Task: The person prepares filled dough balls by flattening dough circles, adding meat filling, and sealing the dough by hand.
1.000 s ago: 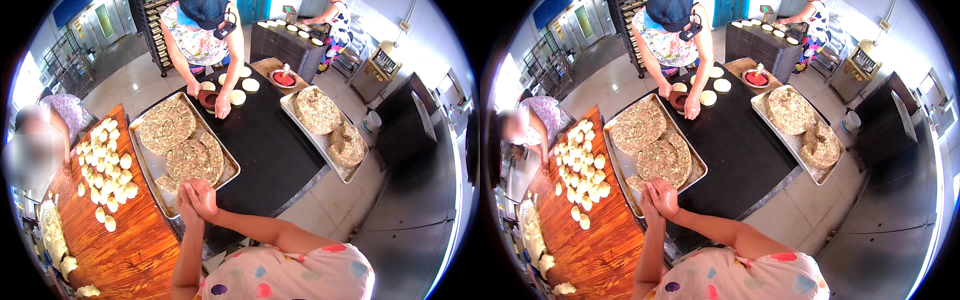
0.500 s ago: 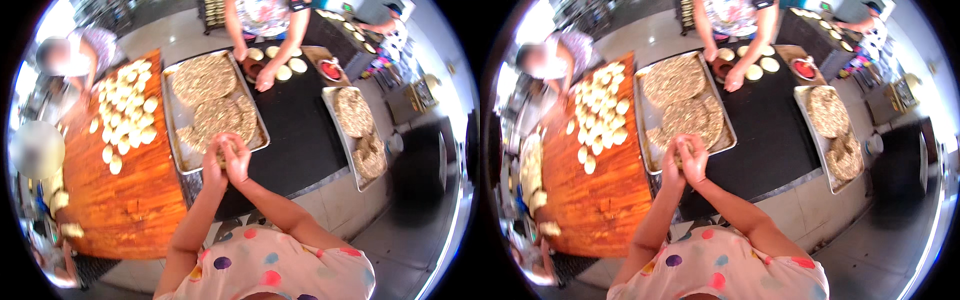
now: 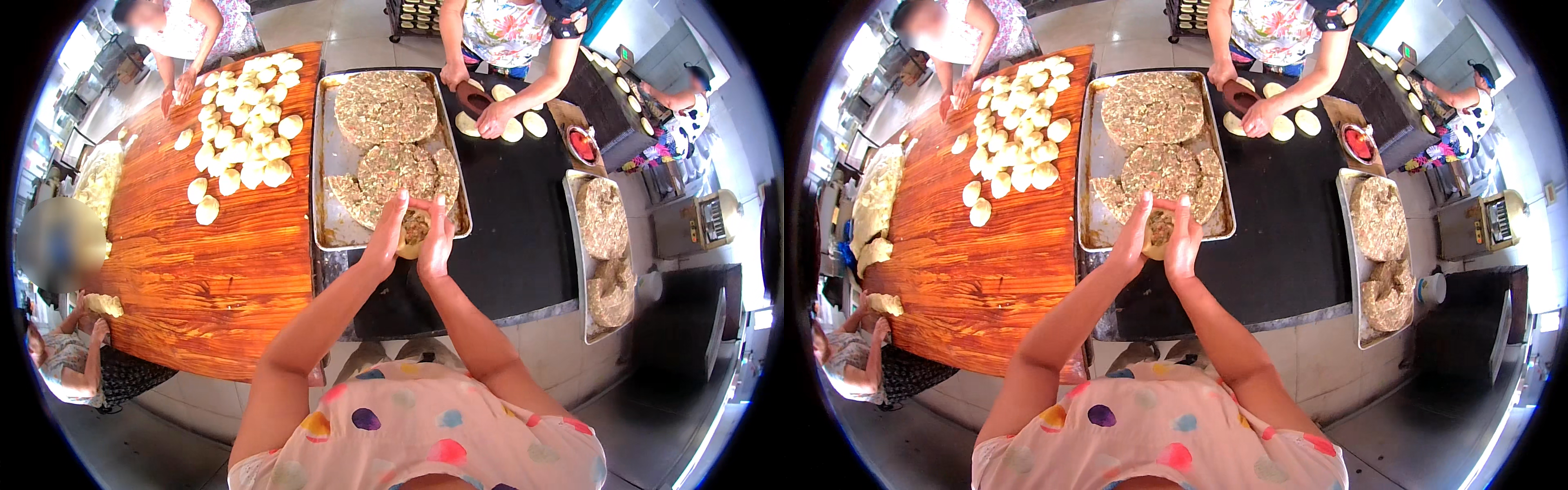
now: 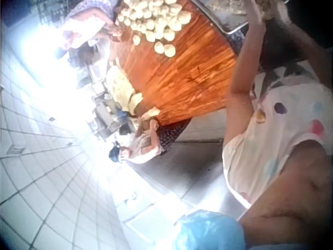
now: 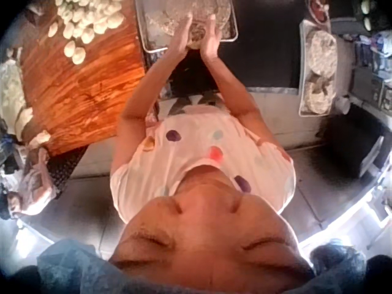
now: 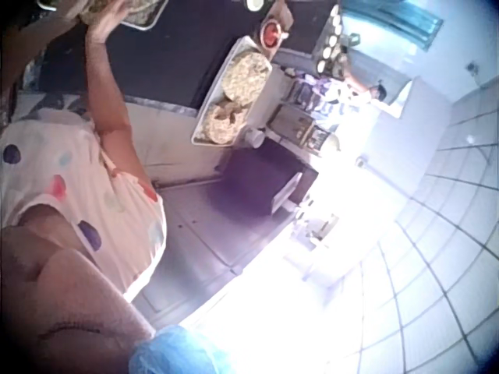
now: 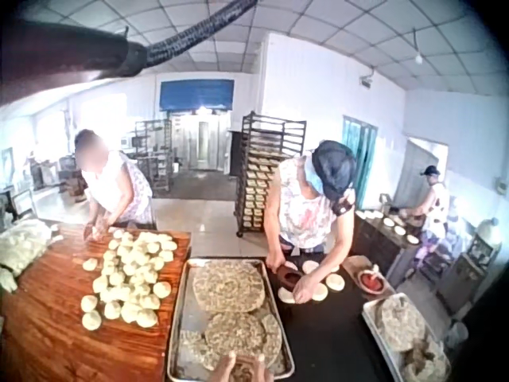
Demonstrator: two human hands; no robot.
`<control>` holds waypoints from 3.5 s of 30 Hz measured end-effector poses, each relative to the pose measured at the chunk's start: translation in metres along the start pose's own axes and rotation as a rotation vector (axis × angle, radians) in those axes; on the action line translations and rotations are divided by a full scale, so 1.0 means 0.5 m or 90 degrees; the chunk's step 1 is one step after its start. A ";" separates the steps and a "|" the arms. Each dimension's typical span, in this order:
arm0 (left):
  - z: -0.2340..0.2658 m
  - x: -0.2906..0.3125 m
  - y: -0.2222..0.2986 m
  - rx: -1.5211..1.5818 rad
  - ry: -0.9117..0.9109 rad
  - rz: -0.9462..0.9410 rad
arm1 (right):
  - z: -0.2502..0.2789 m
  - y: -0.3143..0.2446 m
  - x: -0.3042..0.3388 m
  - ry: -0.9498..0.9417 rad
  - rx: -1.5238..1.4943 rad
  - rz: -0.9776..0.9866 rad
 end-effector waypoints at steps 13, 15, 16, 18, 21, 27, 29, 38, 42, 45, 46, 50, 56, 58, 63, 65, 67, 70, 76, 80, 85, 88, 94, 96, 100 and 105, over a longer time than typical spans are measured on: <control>0.021 0.048 -0.011 -0.073 -0.027 -0.069 | -0.013 0.034 0.025 -0.005 0.113 0.186; 0.014 0.057 0.029 -0.045 -0.079 0.110 | 0.005 0.025 0.037 -0.124 -0.058 0.123; 0.003 0.063 0.052 -0.086 -0.117 0.167 | 0.025 0.018 0.025 -0.200 -0.051 0.138; 0.000 0.052 0.051 -0.077 -0.191 0.208 | 0.029 0.035 0.012 -0.122 -0.046 0.038; -0.011 0.015 0.022 0.097 -0.196 0.097 | 0.022 0.021 0.007 -0.027 -0.051 0.048; -0.035 0.086 -0.037 0.086 0.019 -0.122 | -0.009 0.024 0.044 0.185 -0.002 0.124; -0.022 0.082 -0.026 -0.070 0.012 -0.177 | -0.010 0.023 0.047 0.167 0.023 0.165; -0.058 0.085 0.119 -0.221 -0.113 -0.014 | 0.050 -0.064 0.064 -0.149 0.337 0.462; -0.076 0.116 0.071 0.143 -0.107 0.022 | 0.042 -0.067 0.075 -0.019 0.417 0.533; -0.072 0.136 0.073 0.084 -0.167 0.098 | 0.073 -0.099 0.072 -0.122 0.481 0.615; -0.093 0.149 0.087 0.019 -0.202 0.101 | 0.083 -0.112 0.072 -0.159 0.425 0.617; -0.106 0.163 0.097 -0.179 -0.302 0.104 | 0.086 -0.153 0.089 -0.157 0.391 0.757; -0.125 0.184 0.119 -0.306 -0.339 0.003 | 0.079 -0.149 0.110 -0.069 0.361 0.753; -0.120 0.182 0.106 -0.390 -0.323 -0.020 | 0.080 -0.151 0.120 -0.071 0.381 0.737; -0.119 0.177 0.128 -0.321 -0.364 0.068 | 0.090 -0.146 0.115 -0.099 0.288 0.621; -0.113 0.182 0.106 -0.207 -0.310 0.018 | 0.093 -0.132 0.109 -0.079 0.189 0.495; -0.131 0.188 0.089 -0.348 -0.244 -0.173 | 0.080 -0.139 0.115 -0.065 0.171 0.505; -0.133 0.185 0.102 -0.430 -0.253 -0.141 | 0.081 -0.134 0.127 -0.056 0.198 0.469; -0.131 0.179 0.105 -0.132 -0.362 -0.134 | 0.060 -0.198 0.148 -0.125 0.242 0.659; -0.158 0.187 0.119 -0.024 -0.331 -0.067 | 0.059 -0.205 0.150 -0.092 0.283 0.739; -0.107 0.178 0.101 0.200 -0.190 -0.054 | 0.045 -0.193 0.159 0.000 0.169 0.563; -0.103 0.179 0.066 0.326 -0.304 0.084 | 0.021 -0.230 0.172 -0.045 0.291 0.647; -0.109 0.190 0.080 0.158 -0.219 0.002 | 0.035 -0.172 0.140 -0.110 0.297 0.705; -0.099 0.196 0.085 0.138 -0.147 -0.075 | 0.038 -0.144 0.138 -0.099 0.315 0.662; -0.061 0.168 0.071 0.341 -0.115 0.078 | 0.010 -0.224 0.154 -0.137 0.363 0.713; -0.130 0.182 0.094 0.310 -0.196 0.149 | 0.035 -0.222 0.123 -0.198 0.300 0.774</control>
Point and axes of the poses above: each hand's wrist, its own x-axis away from the middle knuckle, its own z-axis out of the back of the hand, y = z × x, the point moved 3 cm from there along -x, towards the middle knuckle, and after that the axes turned 15 degrees about x, right-handed, at the moved point
